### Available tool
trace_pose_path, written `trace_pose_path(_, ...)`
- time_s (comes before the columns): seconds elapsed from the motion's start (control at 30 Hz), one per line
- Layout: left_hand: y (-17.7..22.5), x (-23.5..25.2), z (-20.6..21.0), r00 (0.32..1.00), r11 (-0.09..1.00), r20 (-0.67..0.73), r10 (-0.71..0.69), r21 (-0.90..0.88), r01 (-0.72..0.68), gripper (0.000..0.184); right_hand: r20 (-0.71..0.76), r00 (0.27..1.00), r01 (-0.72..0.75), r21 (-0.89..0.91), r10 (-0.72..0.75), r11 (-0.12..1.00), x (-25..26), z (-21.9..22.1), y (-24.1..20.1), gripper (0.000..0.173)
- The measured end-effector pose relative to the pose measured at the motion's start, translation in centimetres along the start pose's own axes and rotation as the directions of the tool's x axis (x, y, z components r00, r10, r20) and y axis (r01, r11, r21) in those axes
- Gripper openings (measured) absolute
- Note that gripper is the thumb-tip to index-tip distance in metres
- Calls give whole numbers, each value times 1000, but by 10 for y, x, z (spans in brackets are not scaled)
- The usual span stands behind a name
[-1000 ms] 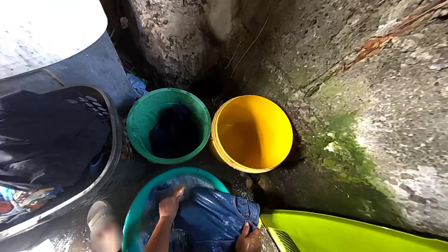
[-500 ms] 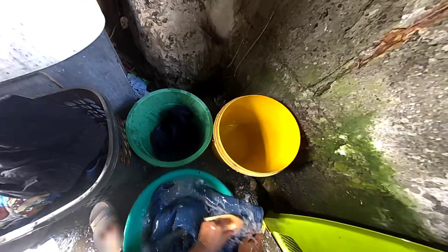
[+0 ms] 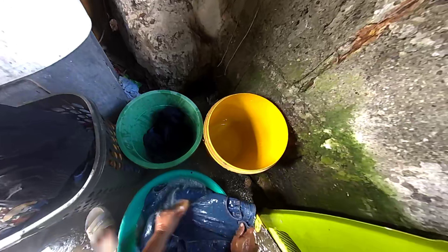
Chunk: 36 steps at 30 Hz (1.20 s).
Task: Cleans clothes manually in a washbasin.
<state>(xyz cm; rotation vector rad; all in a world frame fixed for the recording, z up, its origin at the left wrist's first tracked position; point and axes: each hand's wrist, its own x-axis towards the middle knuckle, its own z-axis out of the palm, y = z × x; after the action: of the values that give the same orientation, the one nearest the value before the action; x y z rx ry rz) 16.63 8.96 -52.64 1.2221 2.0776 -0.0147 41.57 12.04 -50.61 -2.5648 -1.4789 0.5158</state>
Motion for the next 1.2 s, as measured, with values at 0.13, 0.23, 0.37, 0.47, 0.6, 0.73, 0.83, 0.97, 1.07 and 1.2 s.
trace_pose_path(0.13,5,3,-41,965,963,32,-259,-75,260,57,-5,1000,3,-35,-3,999,-3,-4,-6,48)
trace_pose_path(0.23,117,-48,-12,962,903,-243,123,-375,-210,50,-43,998,55,27,-54,998,-5,2,1,49)
trace_pose_path(0.37,116,-22,37,839,852,-318,441,-145,-503,46,49,995,83,64,-86,995,-7,0,6,52)
trace_pose_path(0.47,30,48,-8,997,989,-50,-63,-139,56,55,7,999,46,-14,-46,999,-2,-4,-5,50)
trace_pose_path(0.6,85,9,-33,981,922,-100,-169,-367,122,59,1,999,52,-20,-52,998,0,-6,-7,48)
trace_pose_path(0.73,134,-31,34,840,829,-389,378,-261,-494,48,3,997,72,14,-72,997,-1,2,2,51)
trace_pose_path(0.83,30,26,3,979,980,-89,186,-59,-192,49,8,998,70,-32,-70,997,-3,-4,-5,50)
trace_pose_path(0.97,6,41,-56,954,953,43,-298,-49,300,62,9,993,118,-50,-117,992,-3,-5,-13,48)
trace_pose_path(1.07,101,-23,-47,996,967,27,-91,-235,94,60,-1,993,117,-27,-117,993,0,-3,-14,47)
trace_pose_path(1.2,79,-65,16,995,991,23,102,-88,-100,54,43,995,91,-25,-90,996,0,-4,-11,46)
